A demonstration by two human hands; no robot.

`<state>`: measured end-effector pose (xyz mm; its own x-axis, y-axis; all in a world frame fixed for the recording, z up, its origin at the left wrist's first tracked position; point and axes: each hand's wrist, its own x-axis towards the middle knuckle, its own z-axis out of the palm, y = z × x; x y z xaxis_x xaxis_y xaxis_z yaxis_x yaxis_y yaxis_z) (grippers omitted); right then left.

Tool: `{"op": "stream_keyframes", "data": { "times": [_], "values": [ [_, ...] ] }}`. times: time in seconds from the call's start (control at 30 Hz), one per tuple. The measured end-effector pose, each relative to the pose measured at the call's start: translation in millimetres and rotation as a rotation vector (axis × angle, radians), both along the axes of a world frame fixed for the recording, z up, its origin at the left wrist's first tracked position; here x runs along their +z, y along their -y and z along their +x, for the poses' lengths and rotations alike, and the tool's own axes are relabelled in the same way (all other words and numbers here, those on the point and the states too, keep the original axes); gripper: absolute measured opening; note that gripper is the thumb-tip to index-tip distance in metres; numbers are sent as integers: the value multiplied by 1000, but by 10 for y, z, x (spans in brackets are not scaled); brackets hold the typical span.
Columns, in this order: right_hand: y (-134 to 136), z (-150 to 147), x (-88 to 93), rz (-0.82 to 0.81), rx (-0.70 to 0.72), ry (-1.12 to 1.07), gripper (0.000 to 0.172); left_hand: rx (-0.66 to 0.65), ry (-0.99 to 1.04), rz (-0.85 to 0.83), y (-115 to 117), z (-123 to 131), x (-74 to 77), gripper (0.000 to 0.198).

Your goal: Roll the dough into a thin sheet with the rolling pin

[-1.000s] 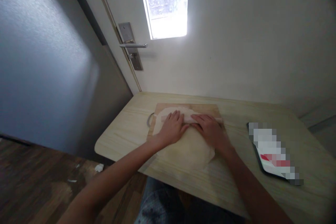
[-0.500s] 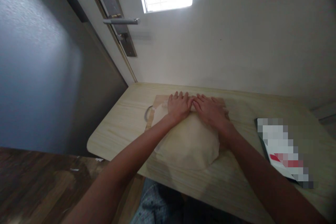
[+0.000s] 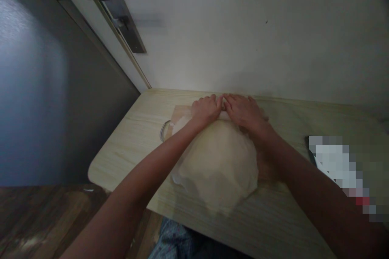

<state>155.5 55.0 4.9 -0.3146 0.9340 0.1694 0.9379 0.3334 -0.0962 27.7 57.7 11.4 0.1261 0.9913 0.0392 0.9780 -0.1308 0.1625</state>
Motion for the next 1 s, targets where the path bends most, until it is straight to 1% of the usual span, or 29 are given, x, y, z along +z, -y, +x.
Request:
{"op": "stream_keyframes", "data": {
  "times": [0.13, 0.27, 0.4, 0.5, 0.67, 0.8, 0.87, 1.0],
  "values": [
    [-96, -1, 18, 5, -21, 13, 41, 32, 19, 4, -122, 10, -14, 59],
    [-197, -5, 22, 9, -31, 39, 40, 18, 28, 18, -214, 14, 0, 57],
    [-285, -7, 14, 0, -48, 27, 42, 22, 50, 44, -272, 11, -3, 57],
    [-297, -7, 13, -9, -59, 24, 43, 21, 50, 75, -279, 12, -24, 58],
    [-179, -12, 30, -31, -103, 48, 42, 47, 14, 106, -193, 26, -46, 55],
    [-26, -27, 45, -27, -105, 45, 38, 74, -21, 95, -68, 36, -36, 45],
    [55, -37, 51, -25, -109, 44, 37, 72, -34, 97, 1, 36, -34, 42],
    [220, -56, 52, -22, -106, 58, 38, 53, -69, 127, 146, 23, -58, 42]
  ]
}}
